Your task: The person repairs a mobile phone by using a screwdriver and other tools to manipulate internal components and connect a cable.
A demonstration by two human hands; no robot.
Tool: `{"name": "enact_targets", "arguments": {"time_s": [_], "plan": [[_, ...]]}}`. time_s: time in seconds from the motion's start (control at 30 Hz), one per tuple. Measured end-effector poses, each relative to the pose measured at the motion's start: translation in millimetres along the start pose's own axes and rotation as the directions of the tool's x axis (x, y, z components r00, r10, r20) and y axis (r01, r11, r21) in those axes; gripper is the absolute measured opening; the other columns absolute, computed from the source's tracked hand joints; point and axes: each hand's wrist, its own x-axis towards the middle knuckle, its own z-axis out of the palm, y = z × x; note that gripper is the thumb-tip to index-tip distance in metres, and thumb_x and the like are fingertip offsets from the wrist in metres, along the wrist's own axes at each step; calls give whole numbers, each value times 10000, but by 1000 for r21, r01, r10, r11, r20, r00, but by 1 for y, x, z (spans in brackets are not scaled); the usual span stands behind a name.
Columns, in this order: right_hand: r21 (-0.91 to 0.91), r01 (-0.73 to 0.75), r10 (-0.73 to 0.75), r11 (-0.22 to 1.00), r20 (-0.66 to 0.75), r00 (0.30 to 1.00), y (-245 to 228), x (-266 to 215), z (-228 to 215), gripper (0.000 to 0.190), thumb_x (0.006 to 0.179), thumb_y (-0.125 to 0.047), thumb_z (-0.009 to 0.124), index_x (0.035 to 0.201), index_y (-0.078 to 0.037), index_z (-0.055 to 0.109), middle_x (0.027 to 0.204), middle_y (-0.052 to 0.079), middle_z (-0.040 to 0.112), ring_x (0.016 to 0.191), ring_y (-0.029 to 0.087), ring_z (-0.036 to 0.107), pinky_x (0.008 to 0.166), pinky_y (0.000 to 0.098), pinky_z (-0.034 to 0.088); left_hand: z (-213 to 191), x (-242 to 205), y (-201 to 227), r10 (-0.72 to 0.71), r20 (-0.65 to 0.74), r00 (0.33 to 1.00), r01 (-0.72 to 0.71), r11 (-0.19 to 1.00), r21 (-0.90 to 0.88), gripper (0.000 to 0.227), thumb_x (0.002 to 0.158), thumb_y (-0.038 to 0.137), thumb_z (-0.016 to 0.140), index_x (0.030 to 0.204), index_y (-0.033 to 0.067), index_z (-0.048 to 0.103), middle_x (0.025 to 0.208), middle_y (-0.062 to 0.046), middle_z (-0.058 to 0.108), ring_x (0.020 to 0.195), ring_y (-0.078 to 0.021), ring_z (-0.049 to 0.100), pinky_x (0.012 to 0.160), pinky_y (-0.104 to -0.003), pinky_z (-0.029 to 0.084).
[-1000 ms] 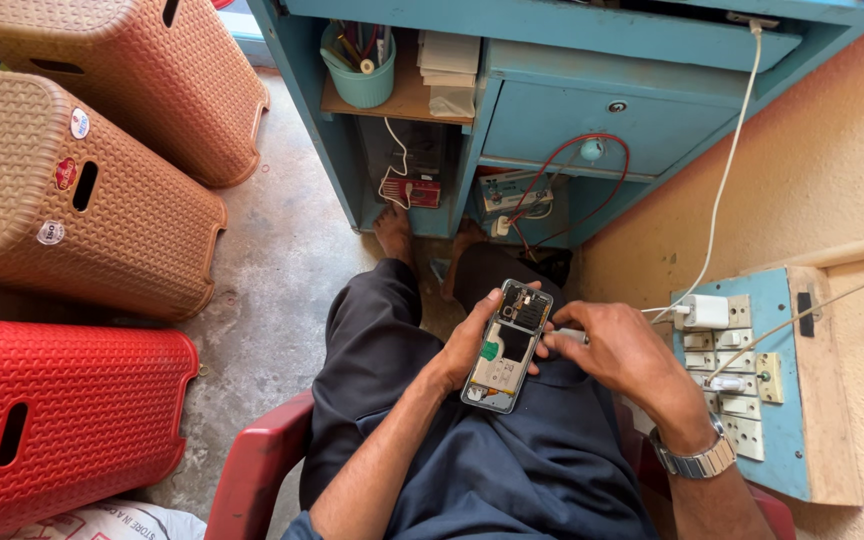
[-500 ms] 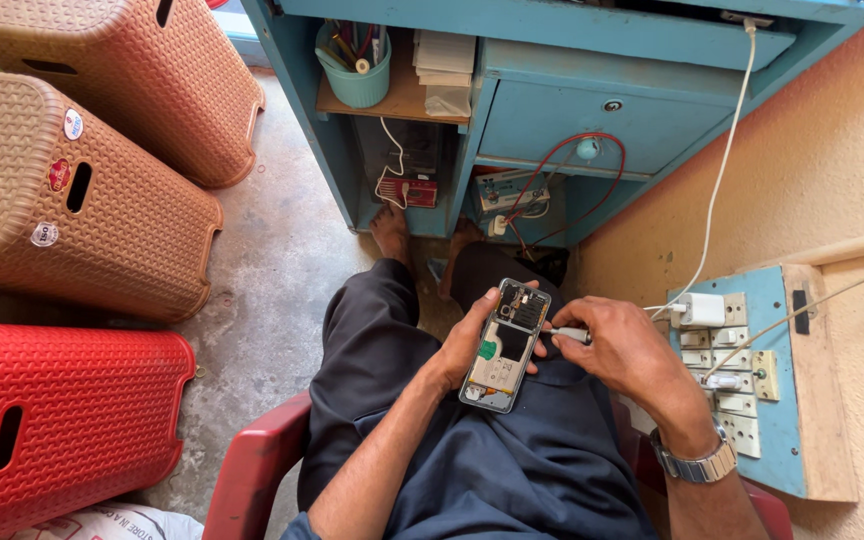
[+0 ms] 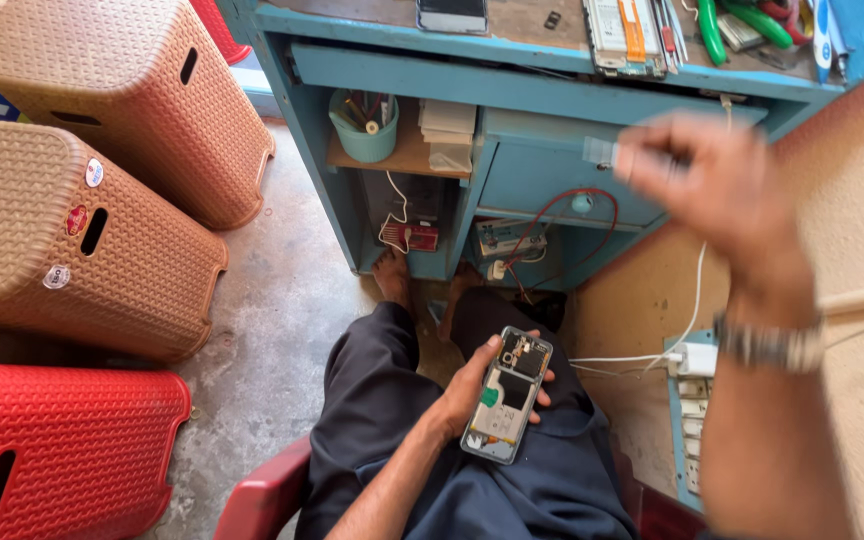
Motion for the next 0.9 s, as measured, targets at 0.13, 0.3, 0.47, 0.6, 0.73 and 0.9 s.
{"name": "enact_targets", "arguments": {"time_s": [0.13, 0.3, 0.47, 0.6, 0.73, 0.9], "plan": [[-188, 242, -252, 952, -30, 967, 8, 98, -6, 276, 1125, -280, 681, 1161, -16, 750, 946, 157, 749, 871, 233, 728, 817, 383, 565, -2, 2, 0, -7, 22, 1000, 8, 999, -41, 724, 1118, 581, 290, 1697, 148, 244, 1301, -244, 627, 1013, -330, 711, 838, -470, 624], [-596, 293, -265, 748, 136, 955, 36, 188, 17, 237, 1086, -186, 547, 1039, -14, 704, 796, 217, 684, 605, 337, 640, 522, 467, 518, -6, 6, 1, -10, 41, 999, 14, 995, -99, 727, 1127, 578, 301, 1704, 140, 242, 1311, -251, 623, 1028, -346, 711, 840, -480, 624], [-741, 354, -277, 571, 232, 933, 57, 215, 35, 261, 1113, -172, 522, 994, -60, 725, 807, 180, 718, 630, 308, 685, 519, 440, 553, -5, 7, 1, -23, 36, 999, 26, 994, -102, 740, 1132, 587, 295, 1715, 134, 241, 1312, -248, 623, 1030, -338, 710, 841, -479, 628], [-606, 234, -218, 760, 101, 971, 46, 211, 40, 227, 1084, -281, 590, 1131, -135, 758, 861, 172, 732, 677, 348, 704, 542, 474, 561, -5, 9, 1, -28, 29, 999, 30, 996, -86, 746, 1132, 595, 284, 1717, 136, 239, 1309, -244, 623, 1025, -328, 712, 833, -469, 630], [-651, 319, -337, 689, 102, 936, 39, 213, 42, 206, 1156, -318, 626, 1163, -184, 782, 875, 121, 744, 684, 306, 722, 533, 449, 563, -5, 9, 2, -30, 24, 999, 32, 997, -66, 744, 1132, 596, 282, 1711, 131, 241, 1311, -244, 623, 1021, -321, 710, 825, -467, 630], [-640, 234, -203, 732, 123, 971, 36, 211, 38, 263, 1104, -305, 575, 1073, -111, 750, 800, 180, 722, 632, 335, 700, 499, 474, 546, -8, 10, -1, -24, 37, 999, 28, 996, -89, 749, 1139, 594, 288, 1722, 128, 237, 1319, -250, 616, 1034, -328, 708, 840, -473, 629]]}}
